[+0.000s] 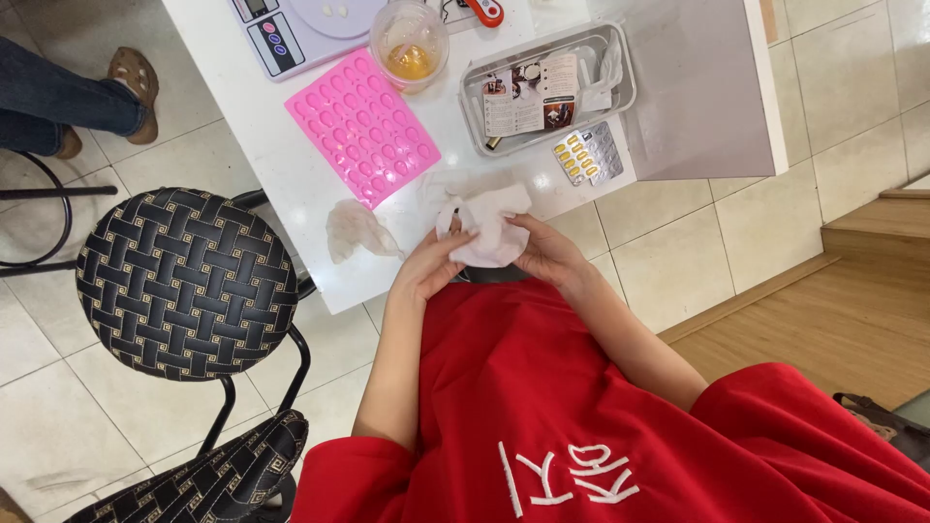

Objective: Preparing a workspace, cleaning equipment, and organizing materials for candle making.

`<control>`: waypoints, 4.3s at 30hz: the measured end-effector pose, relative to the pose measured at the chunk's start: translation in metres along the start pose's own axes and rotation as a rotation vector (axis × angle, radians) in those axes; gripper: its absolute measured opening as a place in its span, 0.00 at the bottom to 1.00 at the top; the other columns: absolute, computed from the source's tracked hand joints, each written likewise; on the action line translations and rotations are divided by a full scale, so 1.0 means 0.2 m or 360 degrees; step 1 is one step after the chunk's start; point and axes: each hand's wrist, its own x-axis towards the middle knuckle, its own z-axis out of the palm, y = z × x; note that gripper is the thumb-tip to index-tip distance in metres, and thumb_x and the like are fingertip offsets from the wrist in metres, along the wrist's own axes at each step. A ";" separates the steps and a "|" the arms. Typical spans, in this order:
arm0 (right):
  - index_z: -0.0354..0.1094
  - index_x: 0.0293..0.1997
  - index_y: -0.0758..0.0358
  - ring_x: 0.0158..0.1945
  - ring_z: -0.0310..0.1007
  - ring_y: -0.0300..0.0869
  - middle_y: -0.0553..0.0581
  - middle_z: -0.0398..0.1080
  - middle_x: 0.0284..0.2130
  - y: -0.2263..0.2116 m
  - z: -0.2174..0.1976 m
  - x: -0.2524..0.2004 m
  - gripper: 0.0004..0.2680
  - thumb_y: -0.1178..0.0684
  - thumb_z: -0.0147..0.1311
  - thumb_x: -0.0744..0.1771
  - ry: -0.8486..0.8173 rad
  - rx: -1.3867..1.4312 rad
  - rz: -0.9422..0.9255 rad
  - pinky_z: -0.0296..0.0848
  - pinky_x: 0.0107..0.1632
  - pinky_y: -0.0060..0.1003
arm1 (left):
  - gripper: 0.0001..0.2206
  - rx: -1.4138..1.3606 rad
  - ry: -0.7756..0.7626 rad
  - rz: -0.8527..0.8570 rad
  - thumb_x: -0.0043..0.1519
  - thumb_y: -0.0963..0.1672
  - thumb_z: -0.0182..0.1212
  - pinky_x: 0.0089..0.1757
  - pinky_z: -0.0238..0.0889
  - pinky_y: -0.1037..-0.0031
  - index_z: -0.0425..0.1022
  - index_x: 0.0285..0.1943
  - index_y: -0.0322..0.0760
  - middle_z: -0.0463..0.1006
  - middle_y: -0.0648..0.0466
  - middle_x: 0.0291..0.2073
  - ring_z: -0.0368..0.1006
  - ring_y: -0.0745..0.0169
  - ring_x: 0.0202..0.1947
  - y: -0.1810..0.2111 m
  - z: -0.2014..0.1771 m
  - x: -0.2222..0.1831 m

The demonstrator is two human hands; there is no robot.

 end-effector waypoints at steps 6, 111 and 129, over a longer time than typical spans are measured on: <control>0.75 0.45 0.54 0.40 0.77 0.36 0.47 0.73 0.36 -0.04 0.10 -0.12 0.10 0.53 0.70 0.63 0.0135 -0.0797 -0.0560 0.81 0.47 0.37 | 0.15 0.0529 0.0252 0.0445 0.54 0.39 0.74 0.24 0.54 0.92 0.70 0.42 0.45 0.61 0.66 0.19 0.60 0.80 0.18 0.07 0.05 -0.07; 0.56 0.67 0.67 0.58 0.72 0.56 0.72 0.68 0.56 -0.03 -0.07 0.43 0.31 0.42 0.67 0.62 0.0676 -0.1701 -0.0620 0.82 0.48 0.44 | 0.33 0.1721 0.1265 0.0608 0.50 0.45 0.69 0.53 0.60 0.48 0.54 0.63 0.45 0.78 0.50 0.46 0.76 0.40 0.51 -0.05 -0.15 0.31; 0.62 0.44 0.60 0.33 0.71 0.36 0.53 0.73 0.32 0.10 0.18 0.22 0.07 0.51 0.55 0.69 0.0350 -0.1362 -0.0820 0.71 0.30 0.25 | 0.14 0.1577 0.1075 0.1002 0.51 0.38 0.66 0.43 0.68 0.55 0.64 0.41 0.33 0.71 0.41 0.35 0.75 0.36 0.42 -0.07 0.02 0.27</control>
